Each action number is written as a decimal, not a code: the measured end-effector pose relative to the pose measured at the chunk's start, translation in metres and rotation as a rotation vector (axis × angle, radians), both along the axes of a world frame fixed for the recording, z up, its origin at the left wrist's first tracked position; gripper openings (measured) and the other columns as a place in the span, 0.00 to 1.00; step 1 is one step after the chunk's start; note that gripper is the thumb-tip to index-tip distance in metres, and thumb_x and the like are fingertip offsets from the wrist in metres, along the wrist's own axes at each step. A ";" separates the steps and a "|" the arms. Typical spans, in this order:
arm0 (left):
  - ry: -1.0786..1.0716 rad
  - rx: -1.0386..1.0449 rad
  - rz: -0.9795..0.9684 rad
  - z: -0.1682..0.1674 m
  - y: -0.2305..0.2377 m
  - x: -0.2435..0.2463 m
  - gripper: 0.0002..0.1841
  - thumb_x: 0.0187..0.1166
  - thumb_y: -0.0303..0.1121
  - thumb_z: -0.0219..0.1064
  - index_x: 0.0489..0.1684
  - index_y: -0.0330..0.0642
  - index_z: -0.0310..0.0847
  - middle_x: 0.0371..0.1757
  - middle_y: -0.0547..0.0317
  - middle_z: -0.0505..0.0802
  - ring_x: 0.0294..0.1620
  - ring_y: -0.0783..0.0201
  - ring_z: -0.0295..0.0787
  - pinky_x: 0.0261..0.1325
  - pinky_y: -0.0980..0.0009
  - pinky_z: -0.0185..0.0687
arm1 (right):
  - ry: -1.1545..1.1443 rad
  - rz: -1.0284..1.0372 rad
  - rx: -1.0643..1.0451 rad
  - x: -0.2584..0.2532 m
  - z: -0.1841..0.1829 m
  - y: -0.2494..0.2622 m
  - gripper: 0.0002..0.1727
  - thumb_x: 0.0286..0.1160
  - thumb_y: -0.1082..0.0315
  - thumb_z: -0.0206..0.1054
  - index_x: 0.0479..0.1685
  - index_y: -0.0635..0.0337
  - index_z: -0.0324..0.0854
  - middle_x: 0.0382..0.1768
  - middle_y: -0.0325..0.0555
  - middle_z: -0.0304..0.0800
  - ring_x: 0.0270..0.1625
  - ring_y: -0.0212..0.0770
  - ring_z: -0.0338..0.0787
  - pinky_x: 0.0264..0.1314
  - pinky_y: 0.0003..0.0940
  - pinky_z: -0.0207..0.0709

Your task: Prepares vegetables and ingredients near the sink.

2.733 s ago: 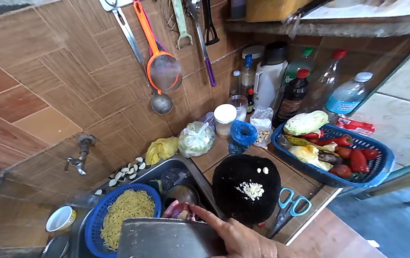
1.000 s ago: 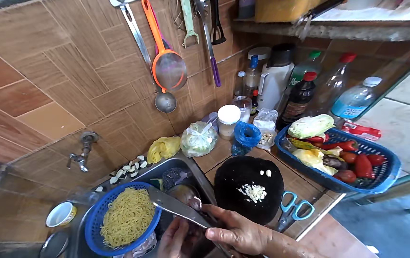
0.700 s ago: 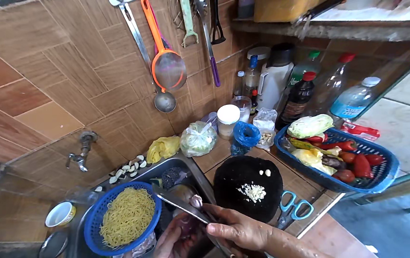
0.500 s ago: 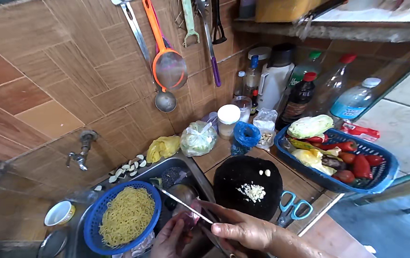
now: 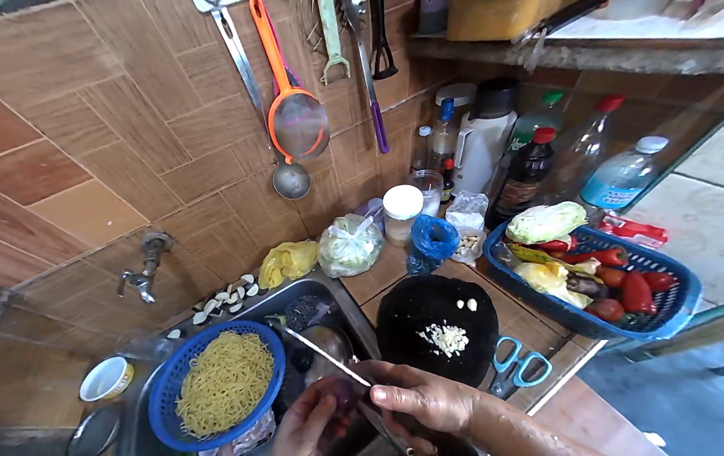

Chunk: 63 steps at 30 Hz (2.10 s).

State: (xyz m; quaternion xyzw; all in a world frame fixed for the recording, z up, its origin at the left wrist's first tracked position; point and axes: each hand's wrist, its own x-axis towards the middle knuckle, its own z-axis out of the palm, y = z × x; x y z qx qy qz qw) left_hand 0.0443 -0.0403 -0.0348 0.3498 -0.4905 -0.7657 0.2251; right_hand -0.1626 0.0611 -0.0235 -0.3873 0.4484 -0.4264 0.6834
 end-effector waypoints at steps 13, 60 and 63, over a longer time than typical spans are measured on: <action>0.333 -0.164 -0.290 -0.022 -0.022 0.019 0.29 0.74 0.35 0.75 0.78 0.43 0.77 0.67 0.59 0.91 0.64 0.65 0.88 0.70 0.65 0.84 | 0.054 -0.057 0.016 -0.002 -0.004 -0.006 0.38 0.77 0.35 0.60 0.85 0.41 0.66 0.28 0.36 0.81 0.17 0.31 0.77 0.18 0.27 0.75; -0.577 -0.717 -0.304 -0.073 -0.027 -0.100 0.49 0.65 0.30 0.81 0.90 0.32 0.57 0.67 0.36 0.88 0.68 0.43 0.86 0.75 0.47 0.78 | 0.479 -0.034 0.664 -0.104 -0.056 0.106 0.31 0.93 0.41 0.45 0.73 0.55 0.76 0.41 0.53 0.88 0.32 0.46 0.87 0.41 0.48 0.84; -0.410 -0.762 -0.321 -0.087 -0.017 -0.121 0.43 0.65 0.26 0.78 0.85 0.23 0.61 0.66 0.26 0.85 0.68 0.37 0.84 0.75 0.46 0.76 | 0.533 -0.138 0.614 -0.102 -0.067 0.109 0.31 0.94 0.44 0.46 0.73 0.59 0.78 0.53 0.60 0.89 0.46 0.53 0.90 0.55 0.57 0.81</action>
